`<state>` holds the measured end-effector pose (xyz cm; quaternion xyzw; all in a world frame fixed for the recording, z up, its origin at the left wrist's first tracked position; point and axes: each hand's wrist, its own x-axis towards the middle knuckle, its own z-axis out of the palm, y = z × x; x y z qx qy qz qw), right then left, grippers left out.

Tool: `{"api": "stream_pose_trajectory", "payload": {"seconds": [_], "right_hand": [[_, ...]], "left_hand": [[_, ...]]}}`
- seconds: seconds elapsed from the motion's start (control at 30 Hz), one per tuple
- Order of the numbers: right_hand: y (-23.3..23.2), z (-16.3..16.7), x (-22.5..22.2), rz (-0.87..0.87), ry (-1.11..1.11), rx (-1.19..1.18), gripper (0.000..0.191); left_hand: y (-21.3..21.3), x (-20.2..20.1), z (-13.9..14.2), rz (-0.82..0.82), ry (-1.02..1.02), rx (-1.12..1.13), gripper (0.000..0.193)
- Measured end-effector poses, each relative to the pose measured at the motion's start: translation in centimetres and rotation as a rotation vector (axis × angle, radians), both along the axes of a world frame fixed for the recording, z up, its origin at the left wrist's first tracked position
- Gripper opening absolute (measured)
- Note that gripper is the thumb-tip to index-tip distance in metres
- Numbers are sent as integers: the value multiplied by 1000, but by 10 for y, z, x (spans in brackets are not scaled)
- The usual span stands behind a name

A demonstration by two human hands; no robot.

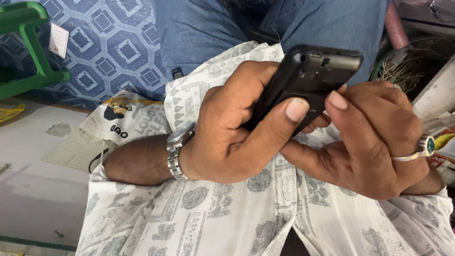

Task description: The person removes the back cover and battery from a keypad mobile phone, inserts a SIM card into the phone, reattaches the battery and back cover, and plugs a charging cable into the phone.

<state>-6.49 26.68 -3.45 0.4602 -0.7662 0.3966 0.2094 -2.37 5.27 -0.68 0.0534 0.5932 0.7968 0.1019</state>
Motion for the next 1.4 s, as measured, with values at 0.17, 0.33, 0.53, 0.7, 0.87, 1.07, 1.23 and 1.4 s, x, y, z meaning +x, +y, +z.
{"api": "stream_pose_trajectory", "payload": {"seconds": [0.17,0.33,0.53,0.7,0.87,1.07,1.23,1.4], "right_hand": [[-8,3,-2,-44,83,-40,62],[-9,4,0,-55,149,-94,62],[-9,7,1,-91,120,-90,59],[-20,1,-12,97,-105,-175,60],[-20,6,5,41,-979,-453,34],[-6,-4,15,155,-1366,-288,30],[-3,-7,18,129,-1094,-222,23],[-6,-4,23,121,-1055,-222,19]], "left_hand": [[-5,4,-2,-21,60,18,20],[-10,7,-2,-47,69,-90,26],[-7,5,-7,-22,92,17,23],[3,4,-15,55,3,177,24],[-2,7,-18,68,-46,163,25],[2,3,-24,26,-91,323,28],[0,2,-23,69,-68,74,35],[-10,4,-19,52,-24,154,32]]}}
